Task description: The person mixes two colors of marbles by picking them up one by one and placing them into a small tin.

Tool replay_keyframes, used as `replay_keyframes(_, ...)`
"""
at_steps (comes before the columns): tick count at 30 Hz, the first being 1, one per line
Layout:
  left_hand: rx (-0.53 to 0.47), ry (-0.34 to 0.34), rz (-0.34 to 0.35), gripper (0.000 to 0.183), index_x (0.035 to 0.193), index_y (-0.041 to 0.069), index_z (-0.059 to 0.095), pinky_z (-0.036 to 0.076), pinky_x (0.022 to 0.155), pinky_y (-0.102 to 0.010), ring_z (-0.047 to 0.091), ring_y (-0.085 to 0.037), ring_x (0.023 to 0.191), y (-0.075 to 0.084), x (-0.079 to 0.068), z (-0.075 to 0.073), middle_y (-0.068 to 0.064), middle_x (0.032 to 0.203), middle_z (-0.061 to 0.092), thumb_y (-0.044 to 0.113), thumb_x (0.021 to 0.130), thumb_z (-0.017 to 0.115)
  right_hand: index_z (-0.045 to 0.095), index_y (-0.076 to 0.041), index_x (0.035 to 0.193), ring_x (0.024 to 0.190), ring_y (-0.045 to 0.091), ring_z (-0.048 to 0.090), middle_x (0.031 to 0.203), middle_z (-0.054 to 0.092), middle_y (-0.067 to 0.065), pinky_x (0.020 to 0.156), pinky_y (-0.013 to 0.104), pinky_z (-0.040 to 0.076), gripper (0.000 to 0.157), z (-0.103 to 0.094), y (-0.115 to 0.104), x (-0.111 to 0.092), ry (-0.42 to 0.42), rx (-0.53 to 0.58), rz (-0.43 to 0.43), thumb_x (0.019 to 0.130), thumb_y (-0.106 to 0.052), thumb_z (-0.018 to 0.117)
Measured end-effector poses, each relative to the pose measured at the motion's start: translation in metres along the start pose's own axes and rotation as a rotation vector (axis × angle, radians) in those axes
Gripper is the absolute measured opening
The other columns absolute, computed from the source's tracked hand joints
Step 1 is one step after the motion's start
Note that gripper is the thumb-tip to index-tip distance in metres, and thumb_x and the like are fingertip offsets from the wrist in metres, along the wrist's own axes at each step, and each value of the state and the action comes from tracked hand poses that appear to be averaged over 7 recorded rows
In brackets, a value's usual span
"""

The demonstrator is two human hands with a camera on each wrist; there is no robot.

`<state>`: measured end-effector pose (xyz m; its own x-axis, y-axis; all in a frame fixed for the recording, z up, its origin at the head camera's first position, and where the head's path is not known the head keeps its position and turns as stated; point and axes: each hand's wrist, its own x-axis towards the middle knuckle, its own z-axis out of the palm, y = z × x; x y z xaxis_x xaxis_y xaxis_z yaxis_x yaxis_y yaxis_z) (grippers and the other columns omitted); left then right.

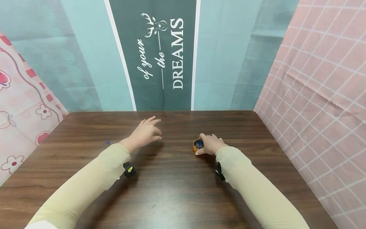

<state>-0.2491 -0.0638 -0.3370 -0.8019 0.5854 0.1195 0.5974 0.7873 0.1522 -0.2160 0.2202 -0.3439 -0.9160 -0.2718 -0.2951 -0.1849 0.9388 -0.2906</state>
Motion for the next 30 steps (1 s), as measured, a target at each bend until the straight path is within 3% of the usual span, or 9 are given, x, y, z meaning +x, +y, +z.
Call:
replay_keyframes(11, -0.044, -0.028, -0.018, 0.014, 0.093, 0.019, 0.076, 0.019, 0.106, -0.058, 0.020, -0.030, 0.139, 0.020, 0.016, 0.008, -0.008, 0.143, 0.041, 0.030, 0.085, 0.069, 0.048, -0.005, 0.124, 0.126, 0.049, 0.032, 0.128, 0.053, 0.020, 0.096, 0.065, 0.027, 0.064, 0.001, 0.002, 0.001, -0.001, 0.016, 0.015, 0.077, -0.041, 0.074)
replay_keyframes(30, -0.083, -0.075, 0.023, 0.018, 0.098, 0.021, 0.075, 0.022, 0.106, -0.054, 0.022, -0.029, 0.138, 0.058, 0.037, 0.023, -0.006, 0.144, 0.041, 0.033, 0.087, 0.067, 0.048, -0.005, 0.124, 0.124, 0.047, 0.036, 0.126, 0.055, 0.020, 0.095, 0.065, 0.029, 0.066, 0.002, 0.004, 0.005, -0.002, 0.004, 0.024, 0.076, -0.043, 0.075)
